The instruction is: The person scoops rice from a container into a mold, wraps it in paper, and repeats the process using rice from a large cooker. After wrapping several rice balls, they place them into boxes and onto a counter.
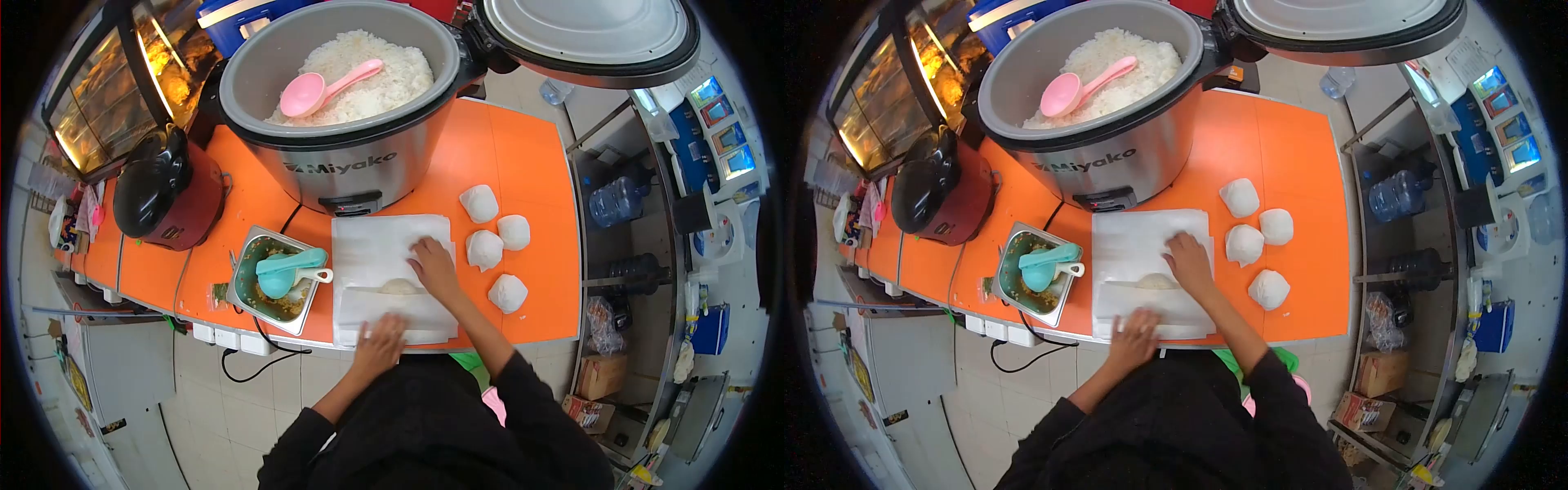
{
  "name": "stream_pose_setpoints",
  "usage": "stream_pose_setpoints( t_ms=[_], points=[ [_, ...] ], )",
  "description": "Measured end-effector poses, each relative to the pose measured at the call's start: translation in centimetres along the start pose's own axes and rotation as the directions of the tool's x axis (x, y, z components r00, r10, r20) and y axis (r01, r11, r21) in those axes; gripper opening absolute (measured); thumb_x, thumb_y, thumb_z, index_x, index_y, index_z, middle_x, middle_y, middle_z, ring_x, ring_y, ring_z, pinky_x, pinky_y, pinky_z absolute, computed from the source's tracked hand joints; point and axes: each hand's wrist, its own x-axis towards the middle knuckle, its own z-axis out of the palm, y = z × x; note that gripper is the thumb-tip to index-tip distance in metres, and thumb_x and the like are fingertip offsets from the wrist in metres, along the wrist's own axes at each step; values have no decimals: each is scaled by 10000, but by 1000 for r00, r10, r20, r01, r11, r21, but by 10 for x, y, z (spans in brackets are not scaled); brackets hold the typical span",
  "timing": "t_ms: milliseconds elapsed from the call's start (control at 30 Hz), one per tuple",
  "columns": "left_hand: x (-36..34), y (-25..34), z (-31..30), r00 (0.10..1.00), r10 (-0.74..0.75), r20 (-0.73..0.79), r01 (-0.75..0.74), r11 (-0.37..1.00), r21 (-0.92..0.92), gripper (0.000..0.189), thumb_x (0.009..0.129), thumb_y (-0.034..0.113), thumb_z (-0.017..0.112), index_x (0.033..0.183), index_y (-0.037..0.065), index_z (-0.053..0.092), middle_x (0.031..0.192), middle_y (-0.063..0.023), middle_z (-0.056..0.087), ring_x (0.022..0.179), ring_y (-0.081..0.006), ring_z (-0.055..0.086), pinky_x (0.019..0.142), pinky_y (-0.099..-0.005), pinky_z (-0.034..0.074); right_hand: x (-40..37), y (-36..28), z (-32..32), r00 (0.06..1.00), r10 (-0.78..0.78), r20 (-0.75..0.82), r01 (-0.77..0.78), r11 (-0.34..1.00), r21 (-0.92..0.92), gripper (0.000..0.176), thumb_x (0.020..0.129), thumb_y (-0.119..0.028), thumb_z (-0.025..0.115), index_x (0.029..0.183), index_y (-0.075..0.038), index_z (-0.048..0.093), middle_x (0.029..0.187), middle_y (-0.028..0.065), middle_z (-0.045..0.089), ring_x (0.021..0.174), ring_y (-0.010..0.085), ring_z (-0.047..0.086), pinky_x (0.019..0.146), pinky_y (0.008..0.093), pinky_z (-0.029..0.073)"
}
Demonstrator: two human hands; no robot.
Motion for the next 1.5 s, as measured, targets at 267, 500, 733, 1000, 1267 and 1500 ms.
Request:
stream_pose_setpoints(
  t_ms=[267,500,733,1000,1267,1500],
  points=[
    [16,29,-5,980,-125,154,154,968,-197,711,779,447,508,1323,51,277,1341,-144,303,1290,-246,223,963,-602,53,71,2,21,858,101,503,32,968,-250,386,589,-224,730,876,-60,531,872,96,568,877,248,540,672,405,434],
    [32,31,-11,960,-222,170,250,954,-164,777,773,463,502,1292,-60,254,1330,-232,256,1272,-334,211,939,-633,93,29,-26,-11,831,-126,542,16,979,204,165,718,-78,541,879,-41,548,744,167,595,702,342,576,644,397,461],
    [18,26,5,938,-205,279,249,960,-131,617,755,365,548,1191,-45,398,1177,-221,424,1147,-323,379,892,-646,226,-77,-60,-7,927,-320,195,325,946,5,306,789,-31,475,1090,11,513,1070,163,566,1021,276,542,815,331,460],
    [0,-28,-6,964,84,-254,-102,993,-61,503,749,332,563,1160,51,484,1219,-79,455,1192,-218,379,1004,-517,158,-101,-88,12,979,11,201,-21,999,48,599,773,-147,544,1271,67,286,1348,245,247,1266,367,233,1013,407,250],
    [18,-45,-23,983,-181,37,184,977,-106,450,642,202,680,1076,150,572,1081,3,563,960,-142,504,752,-345,359,-142,-52,19,977,210,-35,-203,968,146,623,691,-55,629,1236,23,337,1194,182,425,1051,315,445,884,387,362],
    [49,-88,-26,956,4,293,136,879,-457,113,663,266,674,725,172,674,626,25,598,673,-128,544,662,-339,324,-115,-39,-1,909,407,92,-415,858,303,526,695,-34,608,1161,-1,366,788,104,621,689,312,573,701,371,442]
  ],
)
